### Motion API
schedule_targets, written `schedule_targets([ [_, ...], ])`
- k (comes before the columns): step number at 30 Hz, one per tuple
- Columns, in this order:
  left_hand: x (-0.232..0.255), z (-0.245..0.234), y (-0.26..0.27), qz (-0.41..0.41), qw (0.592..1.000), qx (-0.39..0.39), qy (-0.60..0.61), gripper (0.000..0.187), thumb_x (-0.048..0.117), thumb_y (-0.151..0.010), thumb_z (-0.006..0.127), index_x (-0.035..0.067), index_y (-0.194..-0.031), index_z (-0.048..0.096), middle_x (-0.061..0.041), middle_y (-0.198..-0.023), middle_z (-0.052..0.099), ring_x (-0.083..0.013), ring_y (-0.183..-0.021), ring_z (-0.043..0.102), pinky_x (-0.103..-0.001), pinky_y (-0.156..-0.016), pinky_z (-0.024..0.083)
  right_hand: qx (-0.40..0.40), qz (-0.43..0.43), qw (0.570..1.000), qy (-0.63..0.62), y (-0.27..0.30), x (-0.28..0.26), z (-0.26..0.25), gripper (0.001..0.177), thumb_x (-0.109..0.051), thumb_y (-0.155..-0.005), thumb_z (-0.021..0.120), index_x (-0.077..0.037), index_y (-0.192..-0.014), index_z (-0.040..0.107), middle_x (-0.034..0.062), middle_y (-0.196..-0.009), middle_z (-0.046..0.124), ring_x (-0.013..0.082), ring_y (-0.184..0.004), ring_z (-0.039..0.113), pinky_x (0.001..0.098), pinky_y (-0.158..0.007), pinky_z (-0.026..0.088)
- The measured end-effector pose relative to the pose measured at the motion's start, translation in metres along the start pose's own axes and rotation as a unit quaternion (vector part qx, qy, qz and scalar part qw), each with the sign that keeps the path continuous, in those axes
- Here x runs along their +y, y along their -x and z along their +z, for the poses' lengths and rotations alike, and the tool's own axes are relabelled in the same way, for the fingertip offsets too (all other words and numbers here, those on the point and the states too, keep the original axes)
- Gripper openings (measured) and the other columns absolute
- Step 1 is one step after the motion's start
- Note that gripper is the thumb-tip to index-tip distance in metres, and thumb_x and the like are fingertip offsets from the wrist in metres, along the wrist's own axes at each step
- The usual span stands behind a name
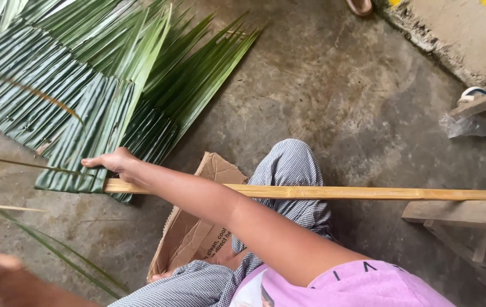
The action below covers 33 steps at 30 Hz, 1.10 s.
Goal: Weaving palm leaves onto a wooden stick to create a thatched panel
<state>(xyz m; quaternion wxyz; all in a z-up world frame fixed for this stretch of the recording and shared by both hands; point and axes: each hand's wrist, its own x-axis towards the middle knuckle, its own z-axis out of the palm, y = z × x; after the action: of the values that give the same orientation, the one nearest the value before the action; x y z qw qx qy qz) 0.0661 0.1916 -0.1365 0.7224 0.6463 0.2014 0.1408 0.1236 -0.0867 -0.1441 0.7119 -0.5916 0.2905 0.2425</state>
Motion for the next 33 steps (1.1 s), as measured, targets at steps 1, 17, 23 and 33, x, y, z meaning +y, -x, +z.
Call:
schedule_targets([
  [1,0.016,0.023,0.026,-0.002,1.0,0.003,0.002,0.05,0.018,-0.081,0.044,0.015,-0.121,0.074,0.007,-0.127,0.081,0.0002,-0.121,0.082,-0.009,-0.108,0.068,0.0,0.002,1.0,0.003,0.001,-0.004,0.0,0.042,-0.028,-0.068,0.079,0.005,-0.094,0.074,0.0313,-0.132,0.066,0.0478,-0.128,0.061,0.0529,-0.109,0.048],
  [17,0.091,0.09,0.096,0.081,0.993,-0.065,-0.048,0.013,-0.005,-0.1,0.07,0.0,-0.111,0.064,-0.009,-0.086,0.071,-0.0127,-0.067,0.068,-0.023,-0.063,0.06,-0.047,0.055,0.986,-0.152,0.052,-0.03,-0.006,0.028,-0.006,-0.078,0.079,-0.001,-0.106,0.076,0.0171,-0.102,0.077,0.0265,-0.08,0.073,0.0378,-0.068,0.062],
  [23,0.109,0.114,0.055,0.124,0.983,-0.046,-0.127,0.005,-0.004,-0.097,0.074,-0.003,-0.101,0.071,-0.01,-0.084,0.077,-0.0114,-0.066,0.078,-0.018,-0.059,0.071,-0.056,0.045,0.978,-0.196,0.019,-0.017,-0.014,0.02,-0.002,-0.081,0.078,0.004,-0.1,0.077,0.016,-0.095,0.077,0.024,-0.074,0.072,0.0394,-0.07,0.063],
  [33,0.086,0.145,-0.011,0.076,0.944,-0.258,-0.19,0.01,0.004,-0.089,0.079,0.002,-0.099,0.077,-0.005,-0.079,0.074,-0.0068,-0.059,0.064,-0.016,-0.053,0.054,-0.085,0.036,0.972,-0.217,0.013,-0.012,-0.018,0.017,0.0,-0.085,0.074,0.004,-0.101,0.077,0.0152,-0.09,0.075,0.0231,-0.071,0.07,0.0378,-0.062,0.061],
])
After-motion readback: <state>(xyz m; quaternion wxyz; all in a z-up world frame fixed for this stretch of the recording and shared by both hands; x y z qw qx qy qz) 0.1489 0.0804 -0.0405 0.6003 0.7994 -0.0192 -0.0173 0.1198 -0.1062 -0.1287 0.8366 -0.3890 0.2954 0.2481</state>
